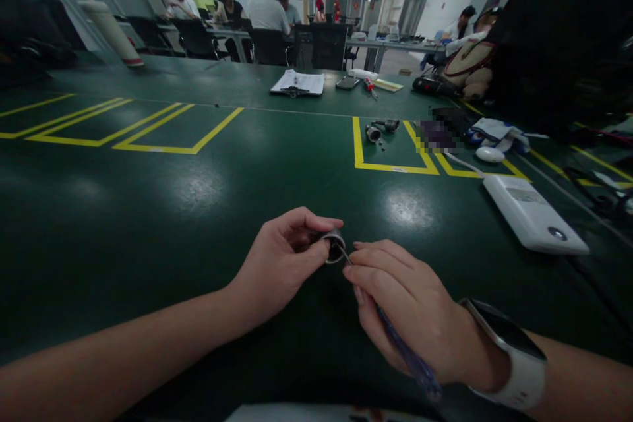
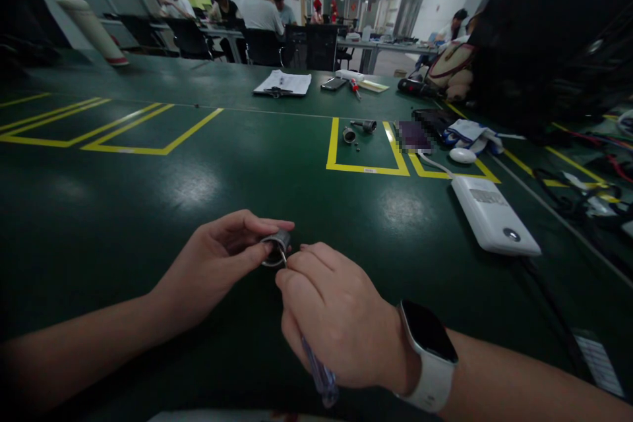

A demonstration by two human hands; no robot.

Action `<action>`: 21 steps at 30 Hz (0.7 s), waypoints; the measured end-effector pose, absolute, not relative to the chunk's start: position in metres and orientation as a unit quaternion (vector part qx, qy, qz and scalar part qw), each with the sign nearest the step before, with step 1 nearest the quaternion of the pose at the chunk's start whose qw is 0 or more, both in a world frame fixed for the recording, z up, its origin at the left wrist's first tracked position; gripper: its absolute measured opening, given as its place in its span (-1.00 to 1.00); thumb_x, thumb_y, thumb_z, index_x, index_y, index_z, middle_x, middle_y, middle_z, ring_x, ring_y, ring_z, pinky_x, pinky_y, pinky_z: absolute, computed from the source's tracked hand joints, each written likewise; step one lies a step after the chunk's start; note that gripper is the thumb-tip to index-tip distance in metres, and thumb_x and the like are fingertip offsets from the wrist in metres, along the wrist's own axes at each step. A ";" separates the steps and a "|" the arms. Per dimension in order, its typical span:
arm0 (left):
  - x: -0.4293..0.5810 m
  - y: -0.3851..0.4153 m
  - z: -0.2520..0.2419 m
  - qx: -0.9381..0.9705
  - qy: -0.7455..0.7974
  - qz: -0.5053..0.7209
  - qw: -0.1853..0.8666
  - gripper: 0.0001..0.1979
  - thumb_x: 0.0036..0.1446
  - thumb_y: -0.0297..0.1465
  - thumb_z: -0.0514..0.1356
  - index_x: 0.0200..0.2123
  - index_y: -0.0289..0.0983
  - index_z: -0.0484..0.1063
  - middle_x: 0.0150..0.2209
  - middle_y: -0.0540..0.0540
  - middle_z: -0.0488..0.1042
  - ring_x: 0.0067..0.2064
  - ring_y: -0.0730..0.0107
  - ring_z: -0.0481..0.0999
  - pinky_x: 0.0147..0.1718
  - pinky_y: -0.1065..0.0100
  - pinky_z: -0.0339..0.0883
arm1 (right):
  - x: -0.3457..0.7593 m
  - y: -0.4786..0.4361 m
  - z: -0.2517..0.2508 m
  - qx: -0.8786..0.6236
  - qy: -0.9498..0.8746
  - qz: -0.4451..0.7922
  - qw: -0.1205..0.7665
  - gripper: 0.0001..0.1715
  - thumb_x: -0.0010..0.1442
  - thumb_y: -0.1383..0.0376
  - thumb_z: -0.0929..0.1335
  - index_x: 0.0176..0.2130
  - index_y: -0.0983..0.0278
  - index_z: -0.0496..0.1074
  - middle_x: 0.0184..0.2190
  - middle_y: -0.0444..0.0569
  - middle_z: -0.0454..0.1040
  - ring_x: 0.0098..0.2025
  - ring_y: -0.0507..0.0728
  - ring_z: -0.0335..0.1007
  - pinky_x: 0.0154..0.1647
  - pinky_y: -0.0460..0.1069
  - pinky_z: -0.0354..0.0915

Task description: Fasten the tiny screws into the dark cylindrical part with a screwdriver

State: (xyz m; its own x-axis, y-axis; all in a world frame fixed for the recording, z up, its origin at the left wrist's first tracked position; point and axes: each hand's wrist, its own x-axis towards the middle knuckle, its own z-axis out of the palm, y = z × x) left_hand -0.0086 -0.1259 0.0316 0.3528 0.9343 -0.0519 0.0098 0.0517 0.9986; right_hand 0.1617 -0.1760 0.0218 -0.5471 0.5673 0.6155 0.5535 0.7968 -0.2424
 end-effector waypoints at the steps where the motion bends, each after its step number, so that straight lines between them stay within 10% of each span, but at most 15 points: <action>1: -0.008 -0.126 0.032 0.570 0.417 0.392 0.590 -0.92 -0.06 -0.55 0.22 -0.43 -0.31 0.40 -0.21 -0.05 0.58 -0.22 0.43 0.55 -0.19 0.39 0.41 | 0.162 -0.176 0.021 -0.320 -0.878 0.011 0.355 -0.80 0.12 0.55 0.23 -0.25 0.45 0.38 -0.33 0.14 0.49 -0.21 0.18 0.42 -0.15 0.10 0.40; 21: -0.009 -0.131 0.033 0.565 0.421 0.379 0.600 -0.77 -0.12 -0.57 0.27 -0.31 -0.29 0.45 -0.08 -0.10 0.52 -0.08 0.30 0.52 -0.03 0.29 0.36 | 0.161 -0.178 0.029 -0.367 -0.841 0.145 0.370 -0.74 0.14 0.54 0.21 -0.18 0.35 0.35 -0.33 0.08 0.45 -0.28 0.15 0.35 -0.29 0.06 0.35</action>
State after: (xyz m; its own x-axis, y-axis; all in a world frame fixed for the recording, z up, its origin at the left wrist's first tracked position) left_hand -0.0089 -0.1306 0.0332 0.3580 0.9306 -0.0765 0.0210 0.0739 0.9970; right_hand 0.1608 -0.1777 0.0295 -0.4562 0.7247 0.5164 0.5096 0.6885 -0.5160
